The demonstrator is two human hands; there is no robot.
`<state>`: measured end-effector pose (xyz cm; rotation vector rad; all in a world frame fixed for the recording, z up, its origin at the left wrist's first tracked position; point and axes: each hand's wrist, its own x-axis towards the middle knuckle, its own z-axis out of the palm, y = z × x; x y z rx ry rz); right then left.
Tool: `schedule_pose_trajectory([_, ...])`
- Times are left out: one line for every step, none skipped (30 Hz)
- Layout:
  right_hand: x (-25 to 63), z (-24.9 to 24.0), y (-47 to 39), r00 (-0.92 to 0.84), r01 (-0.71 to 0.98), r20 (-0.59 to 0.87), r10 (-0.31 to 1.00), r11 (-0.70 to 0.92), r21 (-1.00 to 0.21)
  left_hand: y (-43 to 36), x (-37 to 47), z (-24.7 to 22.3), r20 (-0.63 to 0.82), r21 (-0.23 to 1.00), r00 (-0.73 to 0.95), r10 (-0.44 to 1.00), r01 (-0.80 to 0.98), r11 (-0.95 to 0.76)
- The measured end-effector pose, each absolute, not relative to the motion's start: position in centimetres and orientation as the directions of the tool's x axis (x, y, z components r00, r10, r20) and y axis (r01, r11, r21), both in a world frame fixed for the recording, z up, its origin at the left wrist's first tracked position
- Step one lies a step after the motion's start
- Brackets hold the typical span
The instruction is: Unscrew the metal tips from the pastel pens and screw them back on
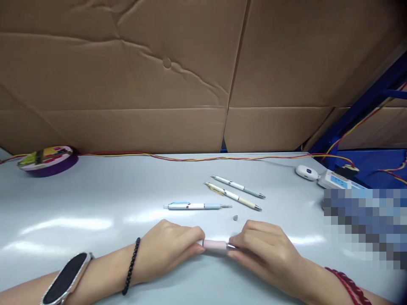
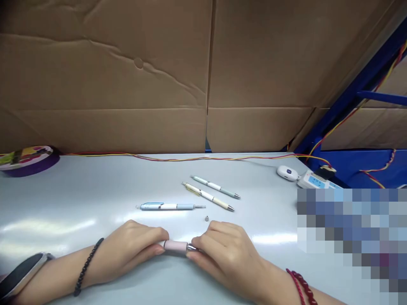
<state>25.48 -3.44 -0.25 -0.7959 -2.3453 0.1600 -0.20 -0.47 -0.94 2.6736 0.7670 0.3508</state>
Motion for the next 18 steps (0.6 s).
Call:
schedule_pose_trajectory([25.48, -0.29, -3.47, -0.605, 0.501, 0.545, 0.58, 0.81, -0.307, -0.52, -0.16, -0.79, 0.137, 0.374, 0.825, 0.548, 0.469, -0.8])
schedule_pose_trajectory([25.47, -0.32, -3.49, -0.6, 0.503, 0.543, 0.587, 0.805, -0.315, -0.56, -0.12, -0.63, 0.135, 0.366, 0.827, 0.545, 0.47, -0.803])
schedule_pose_trajectory([25.46, -0.33, -3.5, -0.595, 0.507, 0.536, 0.599, 0.797, -0.328, -0.59, -0.07, -0.45, 0.132, 0.359, 0.83, 0.542, 0.47, -0.806])
schedule_pose_trajectory([25.45, -0.34, -3.5, -0.594, 0.509, 0.525, 0.61, 0.79, -0.342, -0.59, -0.01, -0.29, 0.132, 0.352, 0.832, 0.539, 0.468, -0.81])
schedule_pose_trajectory([25.45, -0.33, -3.49, -0.598, 0.509, 0.511, 0.617, 0.785, -0.352, -0.58, 0.04, -0.14, 0.137, 0.348, 0.835, 0.533, 0.463, -0.815])
schedule_pose_trajectory([25.44, -0.31, -3.46, -0.607, 0.508, 0.496, 0.62, 0.784, -0.358, -0.56, 0.09, -0.02, 0.144, 0.346, 0.838, 0.526, 0.456, -0.82])
schedule_pose_trajectory([25.43, -0.28, -3.43, -0.619, 0.508, 0.48, 0.622, 0.783, -0.359, -0.54, 0.12, 0.06, 0.15, 0.345, 0.839, 0.524, 0.452, -0.823])
schedule_pose_trajectory([25.4, -0.25, -3.38, -0.63, 0.511, 0.464, 0.623, 0.782, -0.356, -0.51, 0.15, 0.12, 0.152, 0.347, 0.84, 0.521, 0.449, -0.824])
schedule_pose_trajectory([25.37, -0.23, -3.33, -0.64, 0.514, 0.449, 0.623, 0.782, -0.353, -0.49, 0.16, 0.14, 0.152, 0.35, 0.839, 0.523, 0.45, -0.822])
schedule_pose_trajectory([25.33, -0.21, -3.27, -0.65, 0.518, 0.432, 0.625, 0.78, -0.351, -0.47, 0.16, 0.14, 0.151, 0.354, 0.837, 0.526, 0.451, -0.819])
schedule_pose_trajectory([25.3, -0.19, -3.22, -0.659, 0.521, 0.414, 0.628, 0.778, -0.352, -0.46, 0.16, 0.11, 0.151, 0.359, 0.834, 0.53, 0.454, -0.816])
schedule_pose_trajectory([25.27, -0.19, -3.17, -0.668, 0.52, 0.395, 0.63, 0.776, -0.358, -0.45, 0.15, 0.05, 0.15, 0.362, 0.832, 0.535, 0.457, -0.812])
schedule_pose_trajectory([25.26, -0.18, -3.14, -0.675, 0.52, 0.376, 0.634, 0.771, -0.367, -0.43, 0.13, -0.03, 0.154, 0.364, 0.829, 0.537, 0.458, -0.811])
schedule_pose_trajectory([25.27, -0.18, -3.12, -0.679, 0.519, 0.36, 0.639, 0.766, -0.38, -0.42, 0.11, -0.13, 0.161, 0.367, 0.828, 0.537, 0.455, -0.812])
schedule_pose_trajectory([25.3, -0.18, -3.12, -0.679, 0.515, 0.353, 0.644, 0.76, -0.395, -0.4, 0.07, -0.26, 0.164, 0.369, 0.828, 0.536, 0.452, -0.812])
schedule_pose_trajectory([25.35, -0.18, -3.13, -0.676, 0.509, 0.353, 0.647, 0.756, -0.411, -0.38, 0.04, -0.39, 0.166, 0.372, 0.828, 0.536, 0.451, -0.811])
schedule_pose_trajectory([25.42, -0.17, -3.16, -0.671, 0.503, 0.356, 0.65, 0.752, -0.426, -0.36, 0.0, -0.52, 0.166, 0.376, 0.826, 0.538, 0.452, -0.809])
schedule_pose_trajectory([25.49, -0.15, -3.18, -0.667, 0.496, 0.36, 0.652, 0.749, -0.438, -0.35, -0.05, -0.62, 0.162, 0.379, 0.825, 0.541, 0.454, -0.806])
